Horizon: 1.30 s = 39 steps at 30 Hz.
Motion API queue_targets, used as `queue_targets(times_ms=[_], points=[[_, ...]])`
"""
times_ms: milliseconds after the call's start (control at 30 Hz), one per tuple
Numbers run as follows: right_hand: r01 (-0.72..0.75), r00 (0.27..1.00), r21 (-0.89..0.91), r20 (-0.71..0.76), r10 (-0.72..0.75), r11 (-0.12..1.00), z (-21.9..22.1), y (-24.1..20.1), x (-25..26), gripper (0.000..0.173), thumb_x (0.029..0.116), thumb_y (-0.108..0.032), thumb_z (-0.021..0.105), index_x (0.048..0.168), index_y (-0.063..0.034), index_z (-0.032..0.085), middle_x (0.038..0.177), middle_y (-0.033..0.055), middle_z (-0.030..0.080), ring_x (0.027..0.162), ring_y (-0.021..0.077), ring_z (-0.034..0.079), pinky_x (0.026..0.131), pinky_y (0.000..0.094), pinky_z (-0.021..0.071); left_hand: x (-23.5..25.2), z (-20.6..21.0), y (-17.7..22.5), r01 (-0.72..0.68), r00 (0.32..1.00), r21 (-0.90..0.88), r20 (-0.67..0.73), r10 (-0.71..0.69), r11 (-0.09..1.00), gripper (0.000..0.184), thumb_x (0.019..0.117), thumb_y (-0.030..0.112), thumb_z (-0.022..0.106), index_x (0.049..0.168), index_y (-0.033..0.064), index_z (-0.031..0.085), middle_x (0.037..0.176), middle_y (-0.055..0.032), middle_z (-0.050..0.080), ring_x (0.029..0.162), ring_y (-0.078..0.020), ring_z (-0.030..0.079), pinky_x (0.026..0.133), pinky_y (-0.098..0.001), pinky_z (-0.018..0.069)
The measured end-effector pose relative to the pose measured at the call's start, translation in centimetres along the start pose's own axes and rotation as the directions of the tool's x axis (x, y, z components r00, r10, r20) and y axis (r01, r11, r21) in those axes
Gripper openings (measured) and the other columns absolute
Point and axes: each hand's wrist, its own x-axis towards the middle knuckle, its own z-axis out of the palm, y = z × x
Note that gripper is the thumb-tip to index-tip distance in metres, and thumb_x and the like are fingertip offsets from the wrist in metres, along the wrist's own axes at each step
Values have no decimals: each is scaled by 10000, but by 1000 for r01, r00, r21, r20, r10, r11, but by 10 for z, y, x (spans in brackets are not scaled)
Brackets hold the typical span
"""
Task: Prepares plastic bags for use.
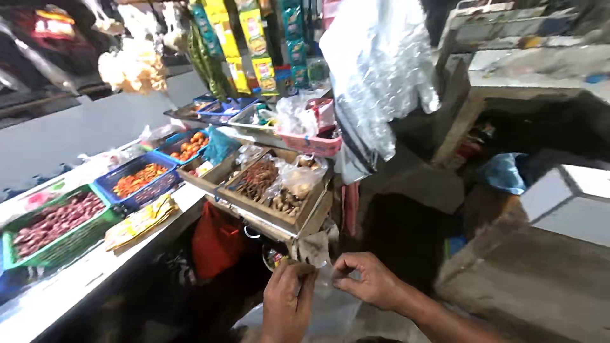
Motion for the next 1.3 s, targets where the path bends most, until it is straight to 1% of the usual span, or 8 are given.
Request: queue_targets(times_ms=[67, 233, 600, 767, 900, 1100, 1200, 1300], points=[[3, 1000, -93, -30, -6, 996, -31, -2, -6, 168, 986, -235, 684, 1005, -72, 719, 924, 11, 722, 867, 66, 687, 824, 275, 595, 20, 21, 11, 43, 997, 0, 59, -43, 999, 163, 936, 208, 724, 1069, 118, 756, 960, 32, 704, 822, -35, 672, 743, -213, 607], [42, 988, -185, -138, -68, 982, -83, 1, 5, 162, 989, -257, 689, 1000, -98, 723, 903, -17, 720, 837, 37, 680, 780, 238, 596, 73, 54, 14, -54, 992, -87, 114, 63, 995, 66, 969, 170, 684, 957, 115, 720, 937, 8, 684, 854, -73, 659, 752, -240, 589], [163, 929, -355, -258, -265, 920, -173, -33, 109, 174, 972, -249, 717, 979, -76, 705, 844, -30, 689, 741, -6, 634, 672, 159, 554, 242, 73, 1, -327, 935, -191, 74, 346, 926, 135, 1011, 152, 609, 1016, 76, 720, 940, -6, 697, 856, -84, 668, 778, -273, 594], [209, 887, -408, -304, -348, 889, -221, -51, 148, 281, 988, -334, 693, 1072, -66, 691, 941, -18, 709, 835, 37, 677, 762, 229, 604, 317, 83, 2, -392, 903, -235, 87, 421, 889, 122, 1013, 130, 586, 1012, 53, 681, 914, -7, 677, 808, -74, 649, 728, -267, 584], [128, 823, -558, -401, -402, 820, -282, -68, 185, 302, 1010, -389, 639, 1137, -119, 687, 983, -41, 727, 860, 51, 698, 757, 258, 620, 378, 86, 11, -429, 894, -103, 96, 438, 898, 131, 1027, 168, 592, 1013, 88, 695, 897, 27, 680, 793, -47, 654, 722, -254, 594], [45, 710, -695, -484, -513, 718, -399, -99, 263, 223, 1003, -258, 655, 1133, -79, 681, 958, 22, 721, 791, 97, 699, 730, 322, 622, 465, 99, 38, -393, 916, 16, 92, 390, 919, 101, 1025, 166, 603, 1042, 122, 692, 806, 42, 671, 613, -55, 608, 526, -244, 538], [113, 646, -686, -499, -577, 719, -461, -108, 315, 237, 1018, -251, 622, 1147, -59, 671, 974, 46, 716, 793, 115, 703, 746, 345, 625, 510, 112, 58, -397, 918, 133, 56, 393, 908, 118, 1035, 192, 598, 1042, 129, 697, 822, 46, 678, 627, -42, 616, 544, -230, 532], [148, 632, -649, -519, -576, 747, -507, -114, 364, 275, 1017, -264, 620, 1187, -54, 666, 1048, 72, 716, 853, 142, 722, 774, 361, 635, 562, 124, 62, -458, 889, 114, 66, 453, 882, 159, 1034, 230, 608, 1066, 109, 706, 899, 45, 692, 760, -25, 653, 677, -227, 577]])
